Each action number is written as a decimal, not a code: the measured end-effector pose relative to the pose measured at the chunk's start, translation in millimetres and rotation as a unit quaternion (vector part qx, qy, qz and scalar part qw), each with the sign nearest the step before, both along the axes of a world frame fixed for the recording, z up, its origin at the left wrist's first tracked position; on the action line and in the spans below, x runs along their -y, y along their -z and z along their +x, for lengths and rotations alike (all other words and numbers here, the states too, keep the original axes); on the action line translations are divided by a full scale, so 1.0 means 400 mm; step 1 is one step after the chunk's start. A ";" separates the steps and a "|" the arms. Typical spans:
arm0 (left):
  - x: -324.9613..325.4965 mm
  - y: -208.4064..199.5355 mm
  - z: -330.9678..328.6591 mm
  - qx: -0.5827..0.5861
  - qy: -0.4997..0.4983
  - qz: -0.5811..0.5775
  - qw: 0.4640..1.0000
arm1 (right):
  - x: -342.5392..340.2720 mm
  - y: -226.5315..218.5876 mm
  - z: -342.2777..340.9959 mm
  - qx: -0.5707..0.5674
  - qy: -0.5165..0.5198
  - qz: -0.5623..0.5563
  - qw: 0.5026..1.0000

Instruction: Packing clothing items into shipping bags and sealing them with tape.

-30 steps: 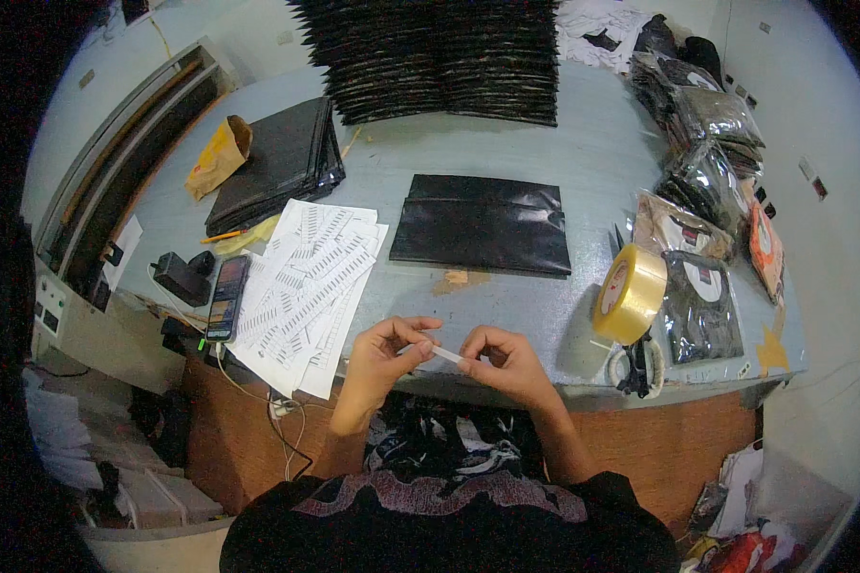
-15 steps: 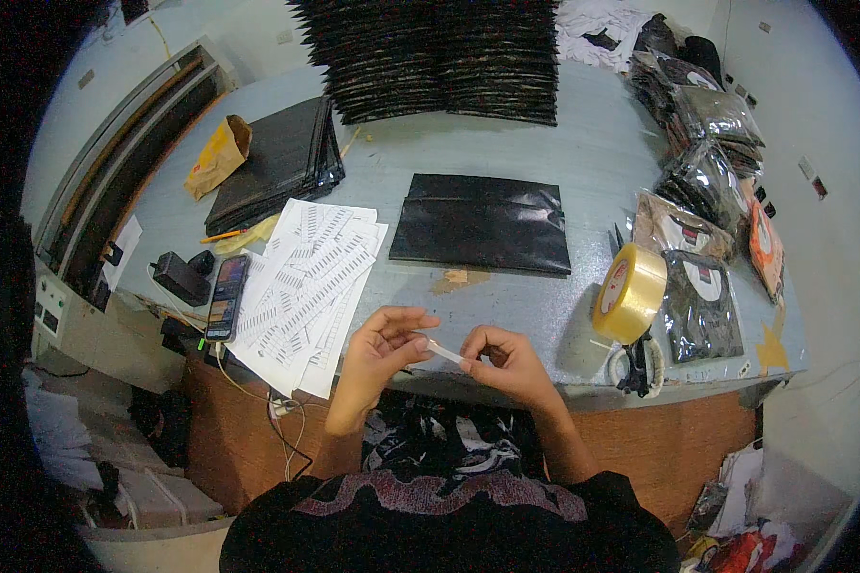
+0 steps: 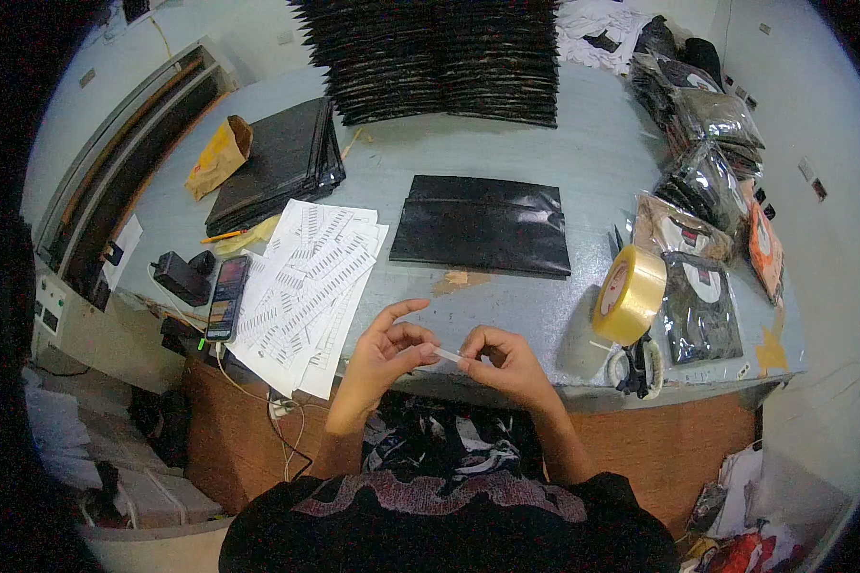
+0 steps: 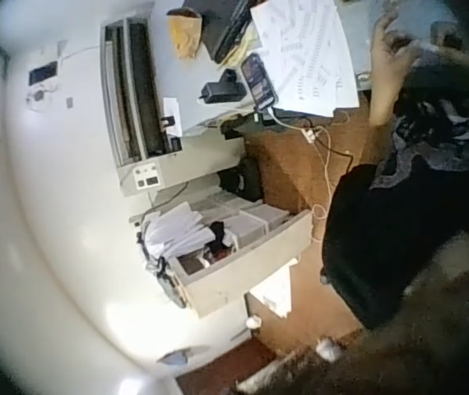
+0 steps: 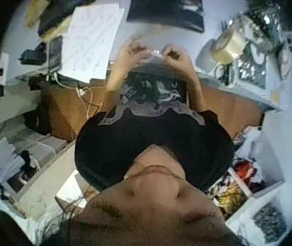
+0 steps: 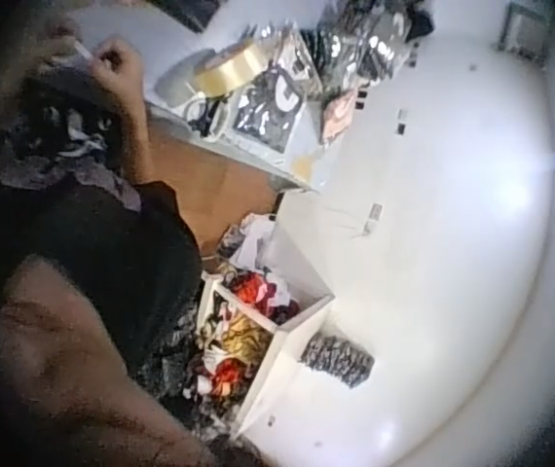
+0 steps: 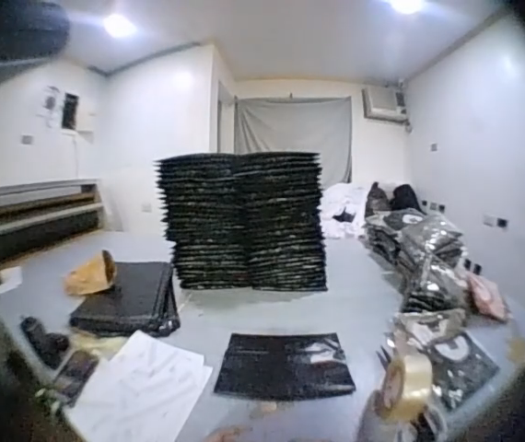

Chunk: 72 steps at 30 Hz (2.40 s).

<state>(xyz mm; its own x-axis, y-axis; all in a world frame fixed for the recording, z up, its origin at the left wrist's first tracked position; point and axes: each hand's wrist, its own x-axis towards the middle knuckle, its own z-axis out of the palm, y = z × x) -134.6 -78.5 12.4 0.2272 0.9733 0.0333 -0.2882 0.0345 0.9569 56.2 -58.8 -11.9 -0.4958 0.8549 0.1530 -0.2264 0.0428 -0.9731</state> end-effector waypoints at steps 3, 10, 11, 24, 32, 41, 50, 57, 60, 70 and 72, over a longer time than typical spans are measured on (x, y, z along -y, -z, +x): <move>-0.002 0.006 -0.003 -0.052 -0.020 0.029 0.998 | 0.001 -0.001 -0.001 0.013 0.000 -0.005 1.000; -0.007 0.005 -0.005 -0.087 -0.126 0.066 0.986 | -0.009 0.019 0.006 -0.009 0.043 -0.029 0.999; -0.007 0.008 -0.007 -0.088 -0.127 0.066 0.986 | -0.011 0.015 0.005 -0.029 0.055 -0.051 0.997; 0.005 0.037 -0.014 -0.247 -0.265 0.440 0.822 | 0.026 -0.037 -0.032 -0.051 -0.032 -0.198 0.978; -0.006 0.026 -0.017 -0.301 -0.251 0.433 0.811 | 0.021 -0.054 -0.023 0.006 0.089 -0.049 0.995; -0.019 0.013 0.010 -0.138 -0.093 0.124 0.978 | -0.006 -0.033 -0.008 0.064 0.138 -0.002 0.988; -0.042 0.041 0.030 -0.147 -0.169 0.123 0.967 | -0.027 -0.007 -0.020 0.125 0.201 0.049 0.970; -0.040 0.042 0.022 -0.167 -0.196 0.128 0.958 | -0.039 0.003 -0.024 0.105 0.183 0.027 0.977; -0.041 0.042 0.024 -0.162 -0.198 0.135 0.957 | -0.048 0.005 -0.037 0.104 0.173 0.044 0.978; -0.140 0.041 0.021 -0.274 -0.296 0.244 0.882 | -0.155 -0.075 -0.002 0.130 0.232 0.194 0.944; -0.231 0.050 0.010 -0.269 -0.234 0.248 0.901 | -0.217 -0.110 0.008 0.100 0.263 0.146 0.948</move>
<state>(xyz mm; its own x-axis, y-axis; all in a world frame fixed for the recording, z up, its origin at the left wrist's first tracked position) -130.5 13.9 -7.6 -0.0904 0.8622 0.4985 0.3497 -0.4412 0.8265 59.5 27.9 32.0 -0.0565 0.9281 0.3681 0.0894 0.3719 -0.9239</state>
